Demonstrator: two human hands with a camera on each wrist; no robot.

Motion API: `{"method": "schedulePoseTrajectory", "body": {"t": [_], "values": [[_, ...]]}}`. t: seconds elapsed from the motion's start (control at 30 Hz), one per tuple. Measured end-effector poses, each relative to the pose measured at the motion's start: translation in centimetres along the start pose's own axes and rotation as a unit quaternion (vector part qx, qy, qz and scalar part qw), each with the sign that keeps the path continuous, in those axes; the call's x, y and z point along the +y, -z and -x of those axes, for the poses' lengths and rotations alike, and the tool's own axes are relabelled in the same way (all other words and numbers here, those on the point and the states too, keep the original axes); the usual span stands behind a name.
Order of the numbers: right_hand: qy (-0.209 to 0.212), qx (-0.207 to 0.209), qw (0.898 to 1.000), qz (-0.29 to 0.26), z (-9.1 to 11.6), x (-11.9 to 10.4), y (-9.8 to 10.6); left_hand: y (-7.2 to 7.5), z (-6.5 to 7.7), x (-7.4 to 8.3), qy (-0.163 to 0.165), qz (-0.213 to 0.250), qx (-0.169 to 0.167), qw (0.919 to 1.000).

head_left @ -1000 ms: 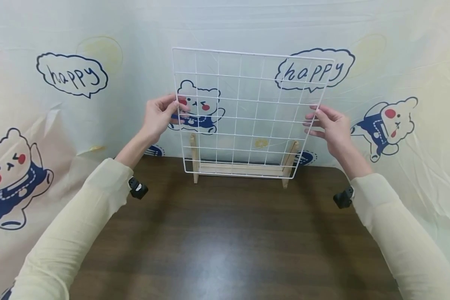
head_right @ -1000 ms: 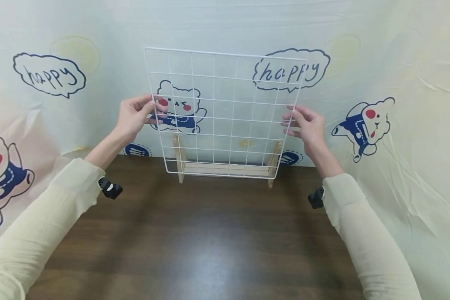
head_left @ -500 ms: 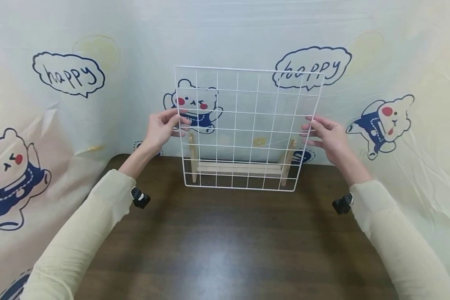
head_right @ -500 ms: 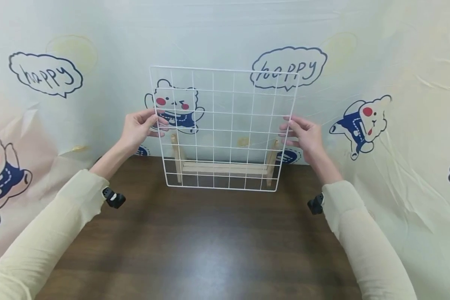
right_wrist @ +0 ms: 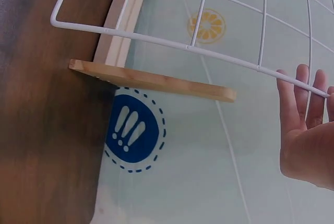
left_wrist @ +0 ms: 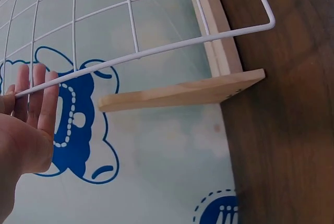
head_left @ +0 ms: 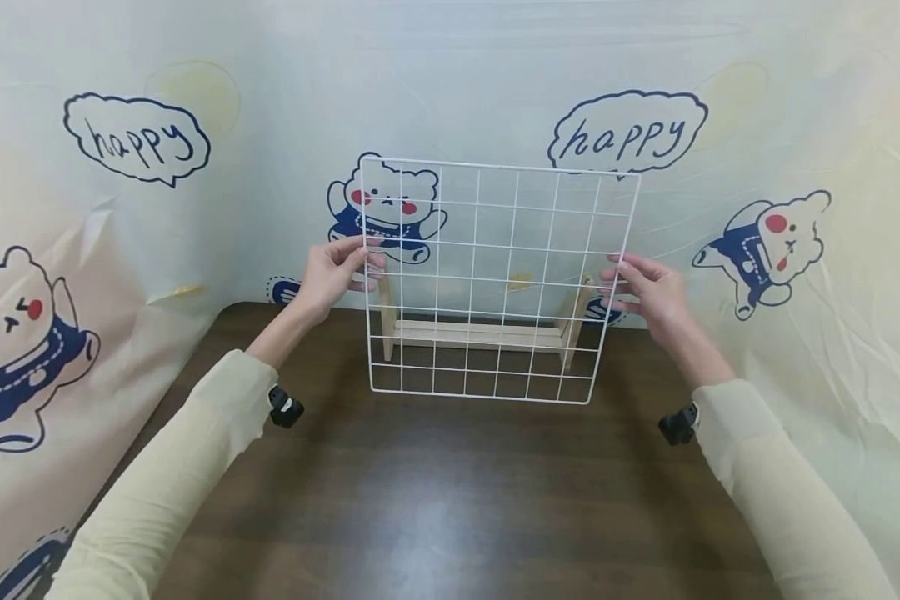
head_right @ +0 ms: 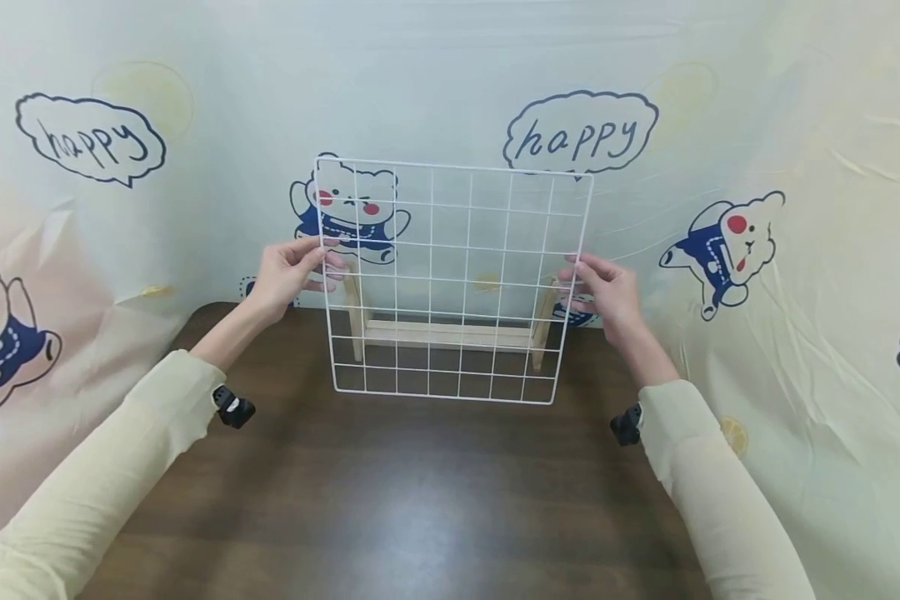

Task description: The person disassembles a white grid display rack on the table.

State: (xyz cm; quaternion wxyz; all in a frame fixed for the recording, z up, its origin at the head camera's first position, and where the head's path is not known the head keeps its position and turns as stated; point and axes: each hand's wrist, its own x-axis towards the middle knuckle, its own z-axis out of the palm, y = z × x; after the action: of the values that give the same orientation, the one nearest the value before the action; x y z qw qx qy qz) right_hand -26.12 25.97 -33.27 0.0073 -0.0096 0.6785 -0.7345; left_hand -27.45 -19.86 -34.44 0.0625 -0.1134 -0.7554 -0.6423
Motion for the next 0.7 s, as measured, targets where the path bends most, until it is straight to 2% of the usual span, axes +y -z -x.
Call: {"method": "schedulePoseTrajectory", "body": {"t": [0.23,0.5,0.7], "values": [[-0.003,0.001,1.0,0.002,0.3,1.2,0.0,-0.1,0.4,-0.8,0.013,0.004,-0.003,0.9999],[-0.016,-0.01,0.998,-0.067,0.6,2.3,-0.1,-0.1,1.0,-1.6,0.03,0.006,0.003,0.9995],[-0.025,-0.015,0.998,-0.049,0.9,2.9,-0.2,-0.1,1.6,-2.3,0.035,0.003,0.015,0.9993]]}}
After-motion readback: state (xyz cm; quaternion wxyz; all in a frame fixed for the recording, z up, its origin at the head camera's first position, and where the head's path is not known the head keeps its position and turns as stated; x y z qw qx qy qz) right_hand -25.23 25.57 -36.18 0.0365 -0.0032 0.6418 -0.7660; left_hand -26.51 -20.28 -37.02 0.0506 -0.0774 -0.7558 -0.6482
